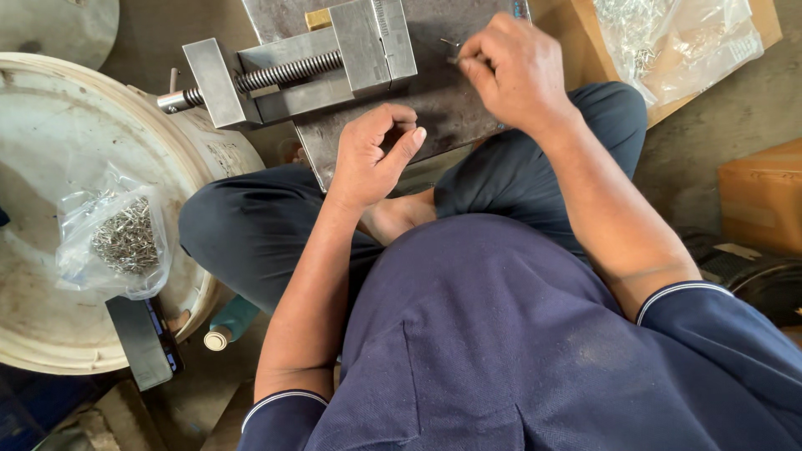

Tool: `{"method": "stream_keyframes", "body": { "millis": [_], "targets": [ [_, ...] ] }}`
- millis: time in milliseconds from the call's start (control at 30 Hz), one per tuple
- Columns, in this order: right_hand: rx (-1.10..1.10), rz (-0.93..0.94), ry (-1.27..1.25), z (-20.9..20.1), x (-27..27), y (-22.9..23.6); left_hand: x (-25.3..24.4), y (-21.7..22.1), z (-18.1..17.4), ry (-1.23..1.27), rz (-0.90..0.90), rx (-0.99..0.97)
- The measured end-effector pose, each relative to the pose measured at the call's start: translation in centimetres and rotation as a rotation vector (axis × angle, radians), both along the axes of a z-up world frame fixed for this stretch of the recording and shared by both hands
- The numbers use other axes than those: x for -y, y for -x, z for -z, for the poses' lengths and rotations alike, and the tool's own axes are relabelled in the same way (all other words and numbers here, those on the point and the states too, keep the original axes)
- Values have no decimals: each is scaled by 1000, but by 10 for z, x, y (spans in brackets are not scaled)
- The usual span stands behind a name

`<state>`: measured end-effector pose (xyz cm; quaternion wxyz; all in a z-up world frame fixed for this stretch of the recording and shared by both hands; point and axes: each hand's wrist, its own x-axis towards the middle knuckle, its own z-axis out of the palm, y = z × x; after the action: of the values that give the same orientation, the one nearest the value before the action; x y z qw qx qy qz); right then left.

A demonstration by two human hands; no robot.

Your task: The person sits on the floor and assembles small metal pins by hand, placing them into a metal jig. They handle the pins individually, arranging them in the device, and occasionally adjust the jig's position.

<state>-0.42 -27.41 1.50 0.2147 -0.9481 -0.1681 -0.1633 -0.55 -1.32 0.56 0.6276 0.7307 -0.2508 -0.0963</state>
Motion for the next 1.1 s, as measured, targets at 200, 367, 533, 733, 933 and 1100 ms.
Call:
{"method": "stream_keyframes", "body": {
  "millis": [200, 367, 533, 733, 933, 1100],
  "targets": [
    [-938, 39, -1102, -4, -27, 31, -1, 0, 1, -24, -19, 164],
    [-1063, -17, -1281, -7, -40, 31, -1, -4, 3, -93, 28, 169],
    [-1137, 9, -1383, -6, -45, 30, -7, -1, 4, 0, 28, 148],
    [-1106, 22, -1361, -2, -47, 33, -8, -4, 8, 7, 34, 117],
    [-590, -47, -802, -20, -65, 34, -12, -5, 13, 135, 59, -139],
    [-53, -135, -340, -47, -67, 11, -11, -4, 13, 277, 45, -217]
  ]
}}
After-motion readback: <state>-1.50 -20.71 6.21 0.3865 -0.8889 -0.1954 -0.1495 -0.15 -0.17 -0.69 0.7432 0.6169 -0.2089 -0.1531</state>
